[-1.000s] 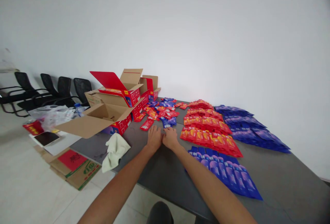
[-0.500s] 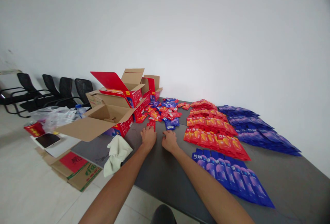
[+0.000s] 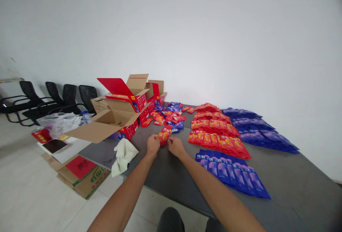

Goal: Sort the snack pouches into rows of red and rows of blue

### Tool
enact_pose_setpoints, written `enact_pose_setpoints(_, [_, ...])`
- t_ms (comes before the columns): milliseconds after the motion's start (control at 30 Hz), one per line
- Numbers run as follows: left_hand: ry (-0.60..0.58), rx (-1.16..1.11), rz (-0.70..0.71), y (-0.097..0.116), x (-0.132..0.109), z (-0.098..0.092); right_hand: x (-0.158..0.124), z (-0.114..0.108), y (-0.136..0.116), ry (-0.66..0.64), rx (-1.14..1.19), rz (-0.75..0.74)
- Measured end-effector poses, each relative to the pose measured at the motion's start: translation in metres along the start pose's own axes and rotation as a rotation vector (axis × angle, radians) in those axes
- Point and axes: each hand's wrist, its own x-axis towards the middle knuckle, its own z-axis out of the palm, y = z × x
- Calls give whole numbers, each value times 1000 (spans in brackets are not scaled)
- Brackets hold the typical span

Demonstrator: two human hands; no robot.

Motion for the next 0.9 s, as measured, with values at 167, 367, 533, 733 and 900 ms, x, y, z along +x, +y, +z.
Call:
enact_pose_setpoints(167, [-120, -569, -132, 9, -23, 20, -10, -11, 1, 67, 147, 56])
enact_pose_setpoints(367, [-264, -474, 12, 17, -38, 29, -17, -22, 18, 153, 486, 103])
enact_pose_setpoints(533, [-277, -419, -33, 20, -45, 37, -28, -31, 25, 164, 491, 140])
enact_pose_setpoints(733, [-324, -403, -29, 33, -56, 43, -41, -49, 30, 180, 471, 199])
enact_pose_setpoints(900, [-336, -471, -66, 42, -64, 55, -50, -66, 38, 247, 305, 181])
